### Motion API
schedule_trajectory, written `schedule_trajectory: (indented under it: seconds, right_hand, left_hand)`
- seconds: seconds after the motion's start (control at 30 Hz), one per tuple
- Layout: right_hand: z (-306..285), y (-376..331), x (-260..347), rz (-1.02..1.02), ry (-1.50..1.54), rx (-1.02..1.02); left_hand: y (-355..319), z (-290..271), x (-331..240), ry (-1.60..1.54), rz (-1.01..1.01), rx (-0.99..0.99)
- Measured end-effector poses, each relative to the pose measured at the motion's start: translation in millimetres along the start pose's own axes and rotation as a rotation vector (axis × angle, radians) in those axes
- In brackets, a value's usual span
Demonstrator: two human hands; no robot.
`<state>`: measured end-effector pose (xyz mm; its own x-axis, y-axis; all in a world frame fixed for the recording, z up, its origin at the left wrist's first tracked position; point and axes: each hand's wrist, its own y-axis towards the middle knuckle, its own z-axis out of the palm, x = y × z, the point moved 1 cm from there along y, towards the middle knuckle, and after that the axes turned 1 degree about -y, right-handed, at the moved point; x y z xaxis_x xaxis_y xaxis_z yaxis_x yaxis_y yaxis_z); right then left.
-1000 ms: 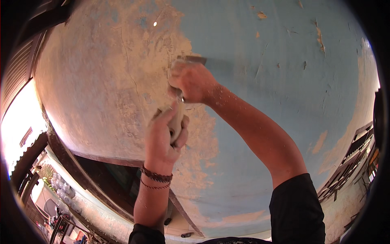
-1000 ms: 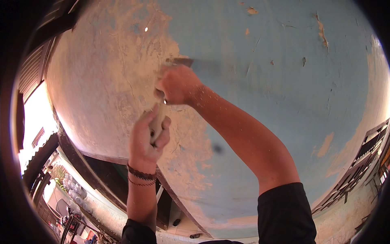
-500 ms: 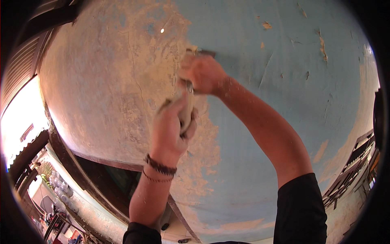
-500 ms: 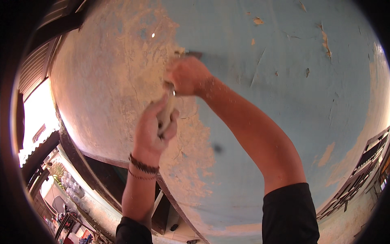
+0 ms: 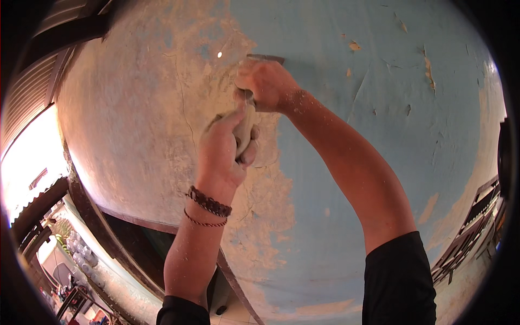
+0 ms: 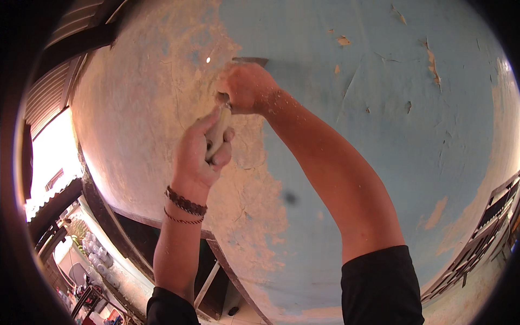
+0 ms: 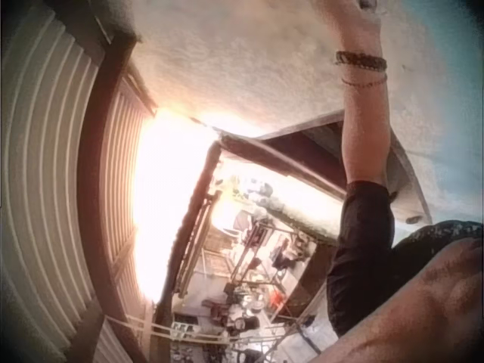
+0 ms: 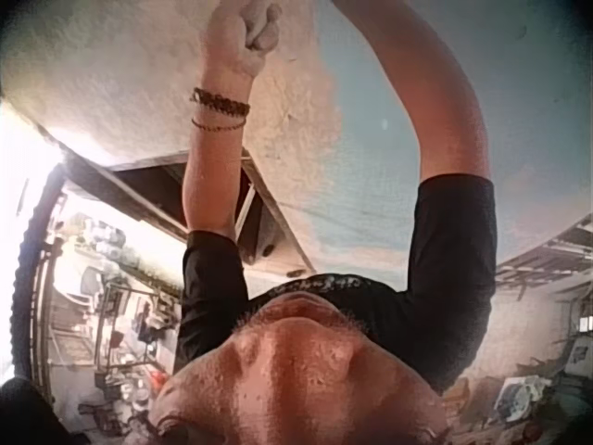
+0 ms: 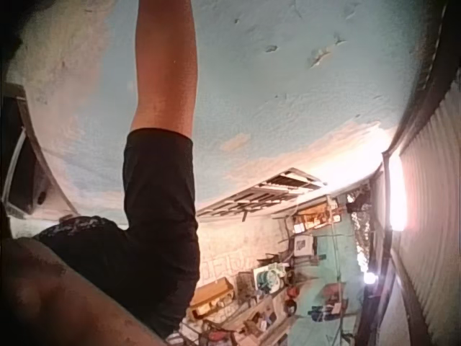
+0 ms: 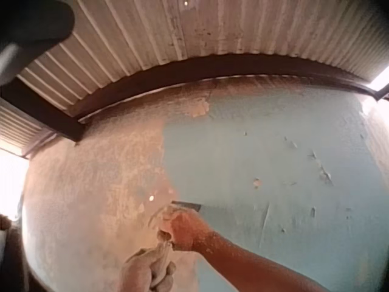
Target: The person scrapes old paint chips off an exterior wall using a handheld scraper.
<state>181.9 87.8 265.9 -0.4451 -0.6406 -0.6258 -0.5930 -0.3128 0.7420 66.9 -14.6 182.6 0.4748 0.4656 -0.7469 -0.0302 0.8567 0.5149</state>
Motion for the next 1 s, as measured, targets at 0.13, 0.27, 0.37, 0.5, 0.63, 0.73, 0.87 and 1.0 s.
schedule_trajectory:
  seconds: [0.13,0.27,0.37,0.5,0.63,0.73,0.87,1.0]
  right_hand:
    - [7,-12,5,-0.036,0.043,-0.006]
    - [-9,16,-13,-0.07,0.042,-0.003]
    - [-5,12,-7,-0.045,0.041,0.01]
    - [5,-5,0,-0.096,0.068,-0.011]
    - [-10,25,-20,-0.101,0.058,-0.037]
    - [-6,10,-3,-0.111,0.104,-0.062]
    - [1,-14,7,-0.044,0.209,0.054]
    - [-6,15,-3,-0.052,0.071,-0.025]
  left_hand:
    - [-14,-1,10,0.002,-0.027,-0.025]
    - [8,8,-13,0.017,0.032,-0.001]
    - [2,5,-9,0.013,0.018,-0.006]
    - [-8,1,7,0.047,-0.022,-0.014]
    - [2,14,-18,-0.024,0.01,0.012]
    - [-2,9,-11,-0.044,0.014,0.026]
    - [-18,6,11,-0.022,-0.056,-0.028]
    - [-3,6,-12,-0.027,0.008,-0.023]
